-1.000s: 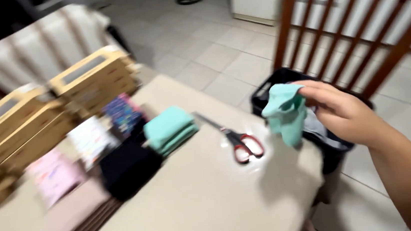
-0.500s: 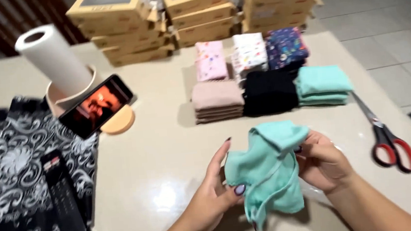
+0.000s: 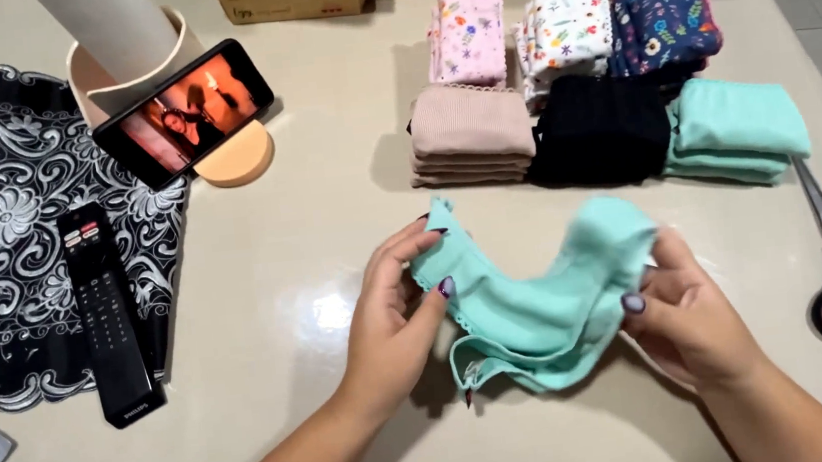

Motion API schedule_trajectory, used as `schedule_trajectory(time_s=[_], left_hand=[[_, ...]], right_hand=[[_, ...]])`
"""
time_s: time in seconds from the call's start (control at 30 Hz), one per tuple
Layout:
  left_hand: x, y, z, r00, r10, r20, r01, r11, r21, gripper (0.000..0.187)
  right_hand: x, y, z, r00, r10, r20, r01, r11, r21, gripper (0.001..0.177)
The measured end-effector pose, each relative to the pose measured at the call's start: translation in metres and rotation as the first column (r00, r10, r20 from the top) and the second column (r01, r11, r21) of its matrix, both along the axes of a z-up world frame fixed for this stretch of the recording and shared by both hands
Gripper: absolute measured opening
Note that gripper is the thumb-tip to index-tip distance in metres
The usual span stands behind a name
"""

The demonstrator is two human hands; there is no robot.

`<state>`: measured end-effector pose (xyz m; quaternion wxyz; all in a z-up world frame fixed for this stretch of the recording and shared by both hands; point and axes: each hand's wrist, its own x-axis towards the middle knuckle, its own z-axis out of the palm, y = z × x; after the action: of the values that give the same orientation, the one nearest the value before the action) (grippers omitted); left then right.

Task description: Folding and stacking underwear on a table

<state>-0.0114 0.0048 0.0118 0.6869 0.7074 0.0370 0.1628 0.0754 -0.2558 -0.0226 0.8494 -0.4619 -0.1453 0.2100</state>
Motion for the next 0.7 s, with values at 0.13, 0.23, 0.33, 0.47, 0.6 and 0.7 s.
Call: schedule_trajectory(time_s=[0.13, 0.23, 0.33, 0.47, 0.6, 0.7], left_hand=[[0.002, 0.003, -0.002, 0.996, 0.01, -0.085, -0.04, 0.93, -0.365, 0.028], [0.006, 0.007, -0.005, 0.992, -0.024, -0.125, -0.069, 0.725, -0.685, 0.032], [0.005, 0.008, -0.01, 0.98, -0.186, -0.075, 0.064, 0.645, -0.762, 0.024], [-0.006, -0.003, -0.018, 0.894, -0.408, 0.185, 0.413, 0.594, -0.69, 0.033], [-0.016, -0.017, -0.009, 0.795, -0.603, 0.066, 0.605, 0.782, -0.153, 0.025], [-0.023, -0.019, -0.001, 0.783, -0.616, 0.087, 0.594, 0.782, 0.189, 0.033]], right_hand=[[-0.002, -0.001, 0.017, 0.953, 0.293, 0.076, -0.282, 0.95, -0.133, 0.015], [-0.007, 0.004, 0.027, 0.92, 0.33, 0.213, -0.311, 0.943, -0.117, 0.032], [-0.004, -0.005, 0.012, 0.963, 0.231, 0.137, -0.222, 0.972, -0.08, 0.05], [-0.016, 0.008, 0.015, 0.984, 0.095, 0.148, -0.067, 0.981, -0.183, 0.07], [-0.03, 0.019, 0.014, 0.963, 0.27, 0.02, -0.259, 0.938, -0.23, 0.084], [-0.037, 0.021, 0.014, 0.958, 0.266, -0.105, -0.286, 0.913, -0.291, 0.072]])
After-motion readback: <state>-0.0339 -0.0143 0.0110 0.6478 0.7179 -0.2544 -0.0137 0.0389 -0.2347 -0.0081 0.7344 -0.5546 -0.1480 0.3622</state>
